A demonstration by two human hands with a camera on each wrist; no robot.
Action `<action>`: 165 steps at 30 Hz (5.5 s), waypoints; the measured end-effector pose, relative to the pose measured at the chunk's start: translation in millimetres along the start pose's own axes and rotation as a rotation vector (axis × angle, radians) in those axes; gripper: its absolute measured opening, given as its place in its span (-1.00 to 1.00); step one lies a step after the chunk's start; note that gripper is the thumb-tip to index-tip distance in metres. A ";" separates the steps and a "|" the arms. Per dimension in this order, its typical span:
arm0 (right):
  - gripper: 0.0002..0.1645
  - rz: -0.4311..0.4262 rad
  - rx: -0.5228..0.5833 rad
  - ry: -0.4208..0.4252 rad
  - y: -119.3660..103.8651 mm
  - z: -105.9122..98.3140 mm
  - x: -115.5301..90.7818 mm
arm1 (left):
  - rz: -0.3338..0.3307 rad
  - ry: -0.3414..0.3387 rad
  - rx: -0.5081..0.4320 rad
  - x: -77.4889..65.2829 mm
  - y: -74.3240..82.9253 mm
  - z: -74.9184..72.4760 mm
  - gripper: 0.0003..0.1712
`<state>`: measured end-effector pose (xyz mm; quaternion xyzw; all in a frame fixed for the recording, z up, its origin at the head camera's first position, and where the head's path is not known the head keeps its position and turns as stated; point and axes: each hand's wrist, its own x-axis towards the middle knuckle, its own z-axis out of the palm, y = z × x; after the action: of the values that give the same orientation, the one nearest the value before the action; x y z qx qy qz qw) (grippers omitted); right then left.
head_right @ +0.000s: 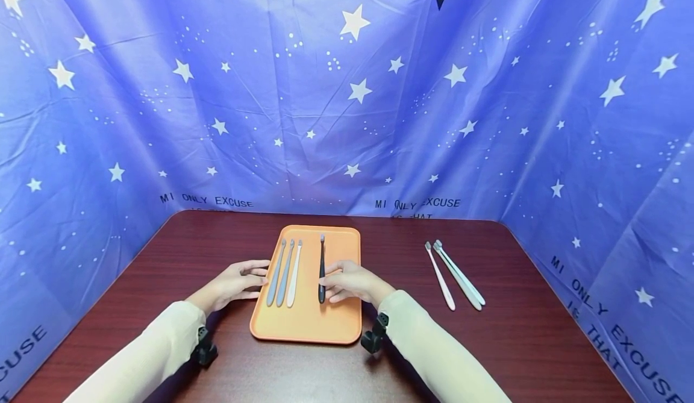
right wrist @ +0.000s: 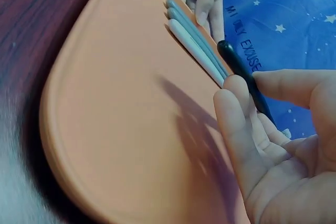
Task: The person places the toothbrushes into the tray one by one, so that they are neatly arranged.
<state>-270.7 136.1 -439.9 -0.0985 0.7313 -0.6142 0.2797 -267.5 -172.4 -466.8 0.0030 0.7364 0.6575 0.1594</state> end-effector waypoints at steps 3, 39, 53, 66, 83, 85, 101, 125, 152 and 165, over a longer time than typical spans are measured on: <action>-0.45 -0.006 0.003 -0.010 -1.2 7.1 1.7 | -0.001 -0.002 0.001 -0.5 0.6 0.4 -0.36; -0.58 0.028 -0.120 0.073 -6.4 38.3 25.4 | -0.010 0.001 -0.007 2.8 -1.5 -1.2 -0.35; -0.54 0.025 -0.120 0.073 -4.6 40.0 30.7 | -0.003 0.002 0.001 0.6 -0.3 -0.6 -0.35; -0.54 0.008 -0.113 0.071 -5.6 41.6 28.4 | -0.011 0.010 0.004 2.3 -1.3 -0.2 -0.37; -0.48 0.001 -0.114 0.083 -5.9 43.9 26.4 | 0.006 -0.013 -0.001 0.2 -1.6 -1.0 -0.34; -0.50 0.001 -0.107 0.085 -5.8 44.1 26.5 | 0.007 -0.014 -0.001 0.1 -1.5 -0.8 -0.34; -0.51 -0.002 -0.105 0.092 -3.2 44.3 29.4 | 0.002 0.005 0.001 0.3 -1.5 -0.2 -0.36; -0.54 -0.007 -0.079 0.080 2.7 39.8 31.7 | -0.009 0.007 -0.008 1.2 0.1 -0.1 -0.35; -0.40 -0.046 -0.130 0.039 -7.7 -8.5 -10.7 | -0.010 0.009 -0.005 2.0 0.6 0.2 -0.36; -0.42 -0.089 -0.126 0.059 -0.7 -53.5 -36.3 | -0.010 0.013 0.002 1.2 1.3 -0.4 -0.36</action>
<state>-269.4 198.8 -424.0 -0.1299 0.7713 -0.5816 0.2237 -269.0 -172.4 -465.8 -0.0048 0.7381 0.6559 0.1582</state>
